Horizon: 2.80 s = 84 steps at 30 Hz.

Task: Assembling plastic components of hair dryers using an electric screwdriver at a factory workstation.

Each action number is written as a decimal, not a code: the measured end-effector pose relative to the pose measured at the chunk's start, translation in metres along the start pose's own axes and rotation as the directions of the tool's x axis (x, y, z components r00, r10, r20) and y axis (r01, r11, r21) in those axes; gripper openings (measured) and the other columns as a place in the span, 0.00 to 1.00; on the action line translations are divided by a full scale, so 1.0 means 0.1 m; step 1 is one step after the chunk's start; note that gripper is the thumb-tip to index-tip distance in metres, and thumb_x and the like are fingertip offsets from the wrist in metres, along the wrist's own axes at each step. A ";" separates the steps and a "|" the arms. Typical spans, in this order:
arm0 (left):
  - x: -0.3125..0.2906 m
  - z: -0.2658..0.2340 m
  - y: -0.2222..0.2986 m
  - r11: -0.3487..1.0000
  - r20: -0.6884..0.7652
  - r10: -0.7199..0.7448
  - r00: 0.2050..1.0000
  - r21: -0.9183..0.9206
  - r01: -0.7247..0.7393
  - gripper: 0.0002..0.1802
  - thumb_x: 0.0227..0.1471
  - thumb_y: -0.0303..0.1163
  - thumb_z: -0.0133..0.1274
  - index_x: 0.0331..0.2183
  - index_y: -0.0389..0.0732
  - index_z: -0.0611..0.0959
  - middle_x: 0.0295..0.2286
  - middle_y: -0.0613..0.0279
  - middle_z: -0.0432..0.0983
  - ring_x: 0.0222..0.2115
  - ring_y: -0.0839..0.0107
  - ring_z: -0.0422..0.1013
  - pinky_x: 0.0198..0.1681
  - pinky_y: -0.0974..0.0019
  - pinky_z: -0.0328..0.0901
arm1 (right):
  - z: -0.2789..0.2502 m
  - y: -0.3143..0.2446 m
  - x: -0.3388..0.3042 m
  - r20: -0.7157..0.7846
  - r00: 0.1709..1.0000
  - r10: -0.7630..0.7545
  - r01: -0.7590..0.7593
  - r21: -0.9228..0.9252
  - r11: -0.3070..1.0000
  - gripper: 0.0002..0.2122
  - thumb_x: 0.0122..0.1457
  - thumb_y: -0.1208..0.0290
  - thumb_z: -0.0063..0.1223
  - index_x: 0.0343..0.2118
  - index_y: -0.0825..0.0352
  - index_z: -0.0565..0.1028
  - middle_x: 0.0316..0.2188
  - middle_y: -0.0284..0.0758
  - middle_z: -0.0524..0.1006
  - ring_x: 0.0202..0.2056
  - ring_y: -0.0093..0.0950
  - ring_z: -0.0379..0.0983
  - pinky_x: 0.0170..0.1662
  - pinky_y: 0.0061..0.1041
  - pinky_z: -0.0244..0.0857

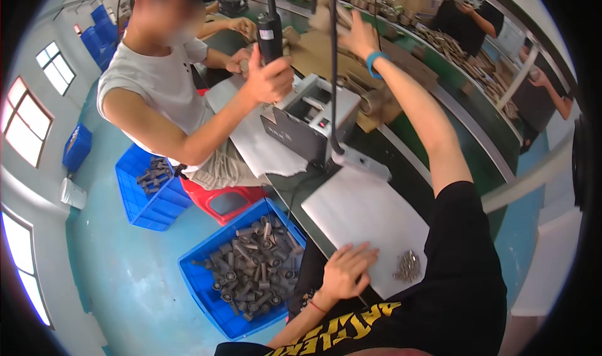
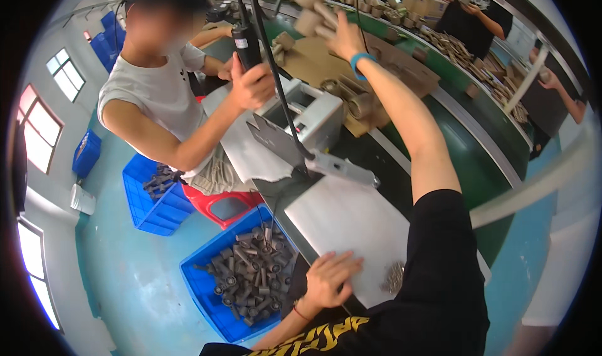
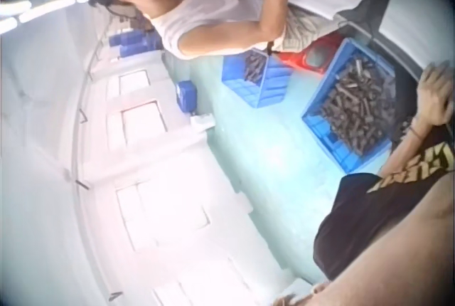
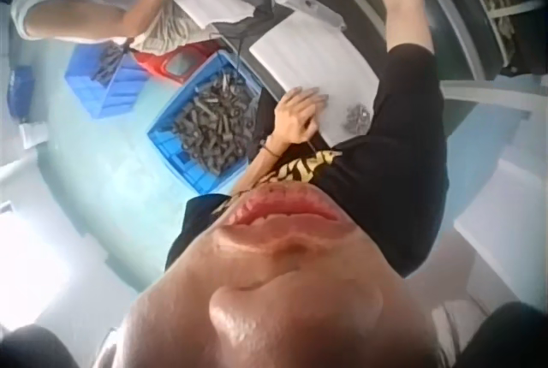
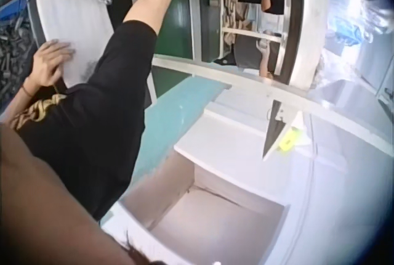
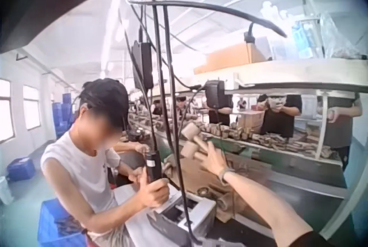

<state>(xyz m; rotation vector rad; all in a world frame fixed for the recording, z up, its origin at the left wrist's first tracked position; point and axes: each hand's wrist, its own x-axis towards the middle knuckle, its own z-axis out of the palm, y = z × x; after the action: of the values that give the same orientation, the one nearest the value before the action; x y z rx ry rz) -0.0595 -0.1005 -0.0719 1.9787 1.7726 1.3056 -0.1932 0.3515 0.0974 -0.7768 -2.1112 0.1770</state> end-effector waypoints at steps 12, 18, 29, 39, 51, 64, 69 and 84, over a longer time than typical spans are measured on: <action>-0.03 0.09 0.02 0.996 -0.116 0.080 0.990 -0.019 -0.083 0.14 0.43 0.23 0.50 0.36 0.40 0.81 0.42 0.62 0.78 0.51 0.61 0.69 0.58 0.53 0.58 | -1.75 -0.74 -0.73 0.768 0.579 0.273 -0.745 0.362 0.560 0.12 0.63 0.61 0.50 0.36 0.66 0.73 0.21 0.29 0.73 0.19 0.21 0.67 0.24 0.24 0.62; -0.07 0.08 0.00 0.994 -0.160 0.095 0.983 -0.039 -0.102 0.10 0.46 0.23 0.51 0.34 0.42 0.81 0.42 0.62 0.79 0.50 0.60 0.70 0.58 0.53 0.57 | -2.75 -0.76 -2.17 0.593 0.792 0.147 -0.426 0.363 0.828 0.26 0.49 0.69 0.61 0.50 0.70 0.67 0.36 0.36 0.77 0.32 0.22 0.76 0.36 0.22 0.72; 0.04 -0.01 0.06 0.891 -0.455 -0.304 0.837 -0.447 0.081 0.49 0.42 0.29 0.63 0.60 0.36 0.53 0.57 0.44 0.52 0.58 0.50 0.55 0.60 0.52 0.52 | -2.23 -0.85 -3.19 0.716 0.693 -0.081 0.184 -0.067 0.981 0.28 0.38 0.73 0.61 0.48 0.62 0.67 0.31 0.47 0.78 0.34 0.50 0.74 0.35 0.40 0.69; 0.20 -0.07 0.03 0.924 -0.377 -0.291 0.879 0.130 0.361 0.47 0.38 0.36 0.67 0.57 0.37 0.62 0.49 0.44 0.62 0.48 0.45 0.64 0.51 0.50 0.60 | -1.70 -0.61 -2.96 0.807 0.519 -0.284 0.314 0.129 0.941 0.34 0.39 0.51 0.69 0.45 0.67 0.69 0.38 0.44 0.77 0.40 0.44 0.74 0.43 0.36 0.68; 0.72 0.27 0.29 0.811 -0.059 0.087 0.994 0.583 -0.036 0.19 0.39 0.29 0.57 0.38 0.38 0.76 0.38 0.53 0.70 0.46 0.55 0.65 0.50 0.50 0.58 | -0.85 -0.24 -2.40 0.427 0.868 -0.255 0.027 0.472 0.881 0.18 0.45 0.61 0.65 0.37 0.66 0.79 0.28 0.37 0.81 0.31 0.28 0.77 0.37 0.29 0.69; 0.41 -0.45 0.43 0.960 -0.251 0.003 0.968 -0.271 -0.073 0.16 0.49 0.27 0.58 0.40 0.37 0.72 0.21 0.55 0.73 0.21 0.62 0.70 0.28 0.66 0.65 | -2.67 -1.13 -3.29 0.272 0.863 0.426 -0.329 0.942 0.067 0.08 0.58 0.66 0.54 0.38 0.61 0.71 0.16 0.27 0.65 0.18 0.21 0.64 0.23 0.22 0.60; -0.36 -0.45 0.68 0.693 -0.065 -0.354 0.933 -0.688 0.215 0.09 0.50 0.25 0.57 0.34 0.37 0.73 0.23 0.66 0.72 0.20 0.80 0.67 0.25 0.75 0.63 | -2.31 -0.89 -3.55 0.381 0.877 0.291 -0.402 0.915 0.013 0.06 0.58 0.69 0.53 0.33 0.61 0.68 0.14 0.25 0.60 0.15 0.18 0.58 0.20 0.21 0.54; -1.05 -0.23 0.77 0.406 0.322 -0.364 0.874 -0.789 0.460 0.25 0.52 0.51 0.55 0.23 0.36 0.78 0.14 0.68 0.68 0.16 0.81 0.64 0.21 0.77 0.56 | -2.47 -0.22 -3.71 0.229 0.891 0.393 -0.409 0.781 0.472 0.09 0.54 0.71 0.56 0.35 0.66 0.72 0.14 0.28 0.62 0.15 0.19 0.58 0.21 0.20 0.52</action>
<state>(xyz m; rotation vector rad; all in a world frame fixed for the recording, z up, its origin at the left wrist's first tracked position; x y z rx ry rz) -0.0106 -0.2223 -0.0581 0.9236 1.0595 1.4338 0.1493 0.0795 0.0072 -0.6519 -1.5186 1.3396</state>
